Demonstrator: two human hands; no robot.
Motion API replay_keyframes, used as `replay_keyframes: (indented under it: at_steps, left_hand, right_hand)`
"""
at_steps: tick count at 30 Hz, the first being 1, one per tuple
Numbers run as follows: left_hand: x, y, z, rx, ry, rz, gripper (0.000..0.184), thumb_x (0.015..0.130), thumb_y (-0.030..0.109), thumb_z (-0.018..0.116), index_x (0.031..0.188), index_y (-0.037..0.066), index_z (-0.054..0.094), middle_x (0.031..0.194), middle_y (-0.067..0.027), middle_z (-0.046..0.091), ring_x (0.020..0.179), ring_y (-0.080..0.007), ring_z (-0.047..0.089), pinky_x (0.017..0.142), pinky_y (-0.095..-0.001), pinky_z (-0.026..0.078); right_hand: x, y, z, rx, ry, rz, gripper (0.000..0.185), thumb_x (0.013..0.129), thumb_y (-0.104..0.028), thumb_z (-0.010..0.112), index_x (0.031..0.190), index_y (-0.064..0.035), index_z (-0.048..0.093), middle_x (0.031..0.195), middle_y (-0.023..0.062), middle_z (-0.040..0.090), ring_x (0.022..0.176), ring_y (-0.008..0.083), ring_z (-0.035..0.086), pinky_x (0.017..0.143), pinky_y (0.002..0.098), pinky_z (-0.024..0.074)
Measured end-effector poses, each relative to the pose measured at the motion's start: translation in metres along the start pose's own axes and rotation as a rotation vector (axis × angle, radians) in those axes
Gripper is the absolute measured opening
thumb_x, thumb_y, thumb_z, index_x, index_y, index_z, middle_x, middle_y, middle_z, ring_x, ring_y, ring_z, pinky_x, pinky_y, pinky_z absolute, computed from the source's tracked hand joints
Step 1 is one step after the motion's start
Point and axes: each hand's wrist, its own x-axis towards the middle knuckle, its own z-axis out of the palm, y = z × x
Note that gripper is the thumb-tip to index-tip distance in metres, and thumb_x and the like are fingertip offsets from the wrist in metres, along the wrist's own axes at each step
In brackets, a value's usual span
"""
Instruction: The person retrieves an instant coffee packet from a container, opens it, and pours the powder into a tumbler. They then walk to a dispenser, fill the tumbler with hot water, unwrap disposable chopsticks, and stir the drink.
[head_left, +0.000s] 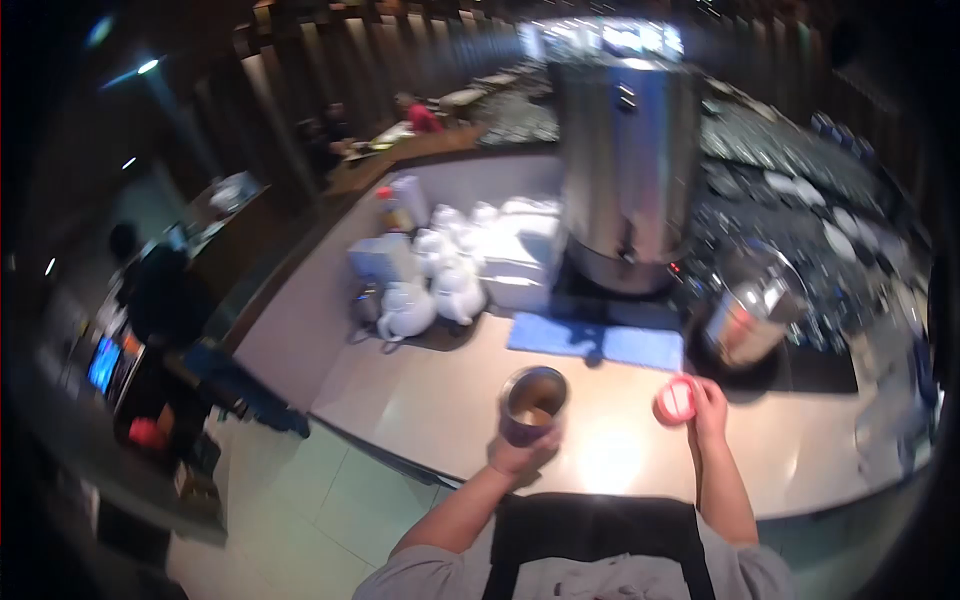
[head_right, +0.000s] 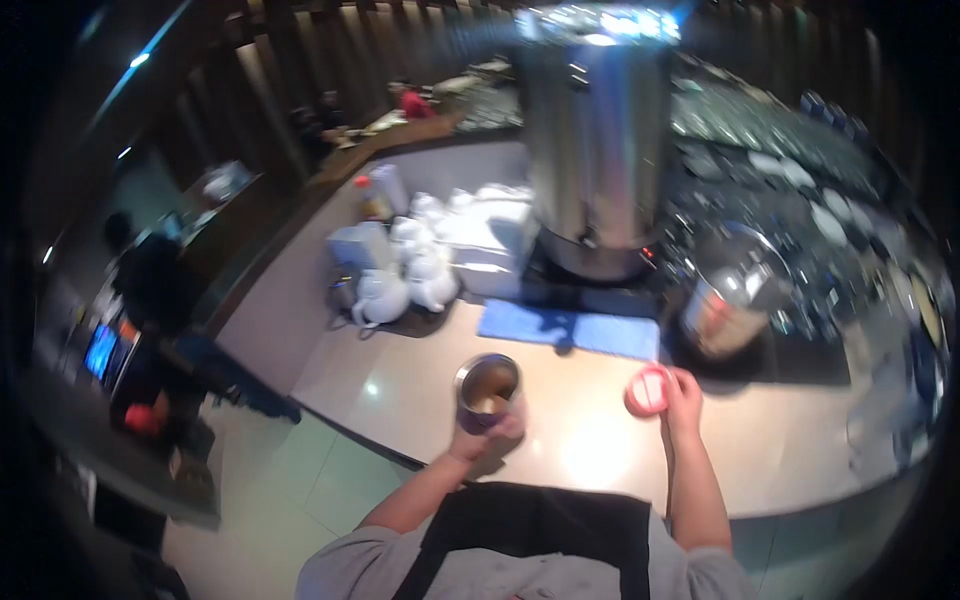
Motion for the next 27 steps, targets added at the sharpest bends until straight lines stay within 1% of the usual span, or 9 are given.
replay_keyframes:
  at_steps: [1, 2, 3, 7, 14, 15, 16, 19, 27]
  left_hand:
    - [-0.001, 0.001, -0.006, -0.142, -0.010, -0.219, 0.076, 0.070, 0.009, 0.085, 0.134, 0.006, 0.046, 0.128, -0.0075, 0.054, 0.115, -0.0194, 0.056, 0.098, -0.0349, 0.048]
    - [0.005, 0.004, -0.006, 0.107, -0.011, 0.002, 0.070, 0.072, 0.010, 0.085, 0.129, 0.006, 0.045, 0.106, -0.0058, 0.062, 0.093, -0.0171, 0.065, 0.082, -0.0319, 0.055]
    - [0.008, 0.021, 0.003, 0.140, 0.032, 0.002, 0.062, 0.072, 0.011, 0.085, 0.124, 0.005, 0.052, 0.105, -0.0050, 0.064, 0.093, -0.0163, 0.065, 0.085, -0.0324, 0.055]
    - [0.041, 0.015, 0.002, 0.356, 0.032, 0.152, 0.069, 0.071, 0.008, 0.085, 0.128, 0.003, 0.046, 0.125, -0.0099, 0.054, 0.112, -0.0193, 0.057, 0.092, -0.0328, 0.051]
    - [0.109, -0.026, 0.033, 0.124, -0.080, 0.142, 0.087, 0.067, 0.009, 0.087, 0.135, 0.006, 0.033, 0.126, -0.0122, 0.050, 0.118, -0.0232, 0.053, 0.099, -0.0364, 0.046]
    - [0.118, -0.022, 0.041, 0.322, -0.148, 0.323, 0.087, 0.067, 0.010, 0.087, 0.135, 0.006, 0.033, 0.125, -0.0114, 0.051, 0.116, -0.0233, 0.053, 0.099, -0.0369, 0.045]
    - [0.127, -0.027, 0.048, 0.305, -0.166, 0.203, 0.085, 0.068, 0.012, 0.087, 0.135, 0.006, 0.034, 0.125, -0.0106, 0.052, 0.116, -0.0238, 0.054, 0.100, -0.0367, 0.044]
    - [0.133, -0.019, 0.077, 0.353, -0.139, 0.456, 0.089, 0.065, 0.015, 0.087, 0.137, 0.005, 0.036, 0.128, -0.0128, 0.049, 0.119, -0.0264, 0.051, 0.104, -0.0386, 0.041]
    - [0.144, -0.029, 0.083, 0.371, -0.255, 0.330, 0.103, 0.062, 0.021, 0.091, 0.141, 0.007, 0.026, 0.130, -0.0173, 0.052, 0.122, -0.0299, 0.053, 0.102, -0.0394, 0.044]
  right_hand:
    - [-0.002, -0.001, 0.002, 0.122, 0.025, 0.062, 0.017, 0.092, -0.012, 0.065, 0.101, 0.0027, 0.065, 0.093, 0.0070, 0.065, 0.083, 0.0126, 0.059, 0.075, 0.0251, 0.0498]
    - [-0.004, 0.002, -0.001, 0.150, 0.040, 0.054, 0.017, 0.092, -0.012, 0.066, 0.102, 0.0021, 0.065, 0.093, 0.0069, 0.064, 0.083, 0.0119, 0.059, 0.075, 0.0247, 0.0494]
    - [-0.001, 0.012, -0.009, 0.101, 0.056, 0.071, 0.016, 0.093, -0.012, 0.065, 0.102, 0.0014, 0.064, 0.092, 0.0062, 0.064, 0.081, 0.0110, 0.058, 0.073, 0.0240, 0.0494]
    - [-0.011, -0.021, -0.002, 0.057, 0.086, 0.142, 0.021, 0.093, -0.013, 0.063, 0.109, -0.0009, 0.054, 0.086, 0.0039, 0.059, 0.077, 0.0105, 0.060, 0.060, 0.0229, 0.0529]
    - [0.012, -0.023, 0.015, 0.206, 0.257, 0.263, 0.036, 0.092, -0.021, 0.065, 0.113, 0.0012, 0.045, 0.108, 0.0145, 0.053, 0.090, 0.0211, 0.063, 0.064, 0.0293, 0.0607]
    - [0.020, -0.019, 0.015, 0.221, 0.205, 0.259, 0.037, 0.093, -0.022, 0.065, 0.113, 0.0014, 0.045, 0.110, 0.0143, 0.054, 0.090, 0.0216, 0.063, 0.067, 0.0328, 0.0618]
    - [0.026, -0.014, 0.021, 0.248, 0.271, 0.255, 0.035, 0.093, -0.022, 0.065, 0.112, 0.0013, 0.047, 0.108, 0.0132, 0.055, 0.090, 0.0210, 0.063, 0.067, 0.0329, 0.0611]
    - [0.037, -0.004, 0.028, 0.312, 0.157, 0.294, 0.026, 0.093, -0.019, 0.063, 0.109, -0.0012, 0.053, 0.099, 0.0088, 0.059, 0.090, 0.0179, 0.064, 0.064, 0.0307, 0.0579]
    - [0.048, 0.043, 0.029, -0.328, 0.258, -0.050, 0.026, 0.088, -0.006, 0.063, 0.111, 0.0050, 0.057, 0.080, 0.0013, 0.055, 0.069, 0.0089, 0.050, 0.061, 0.0217, 0.0407]
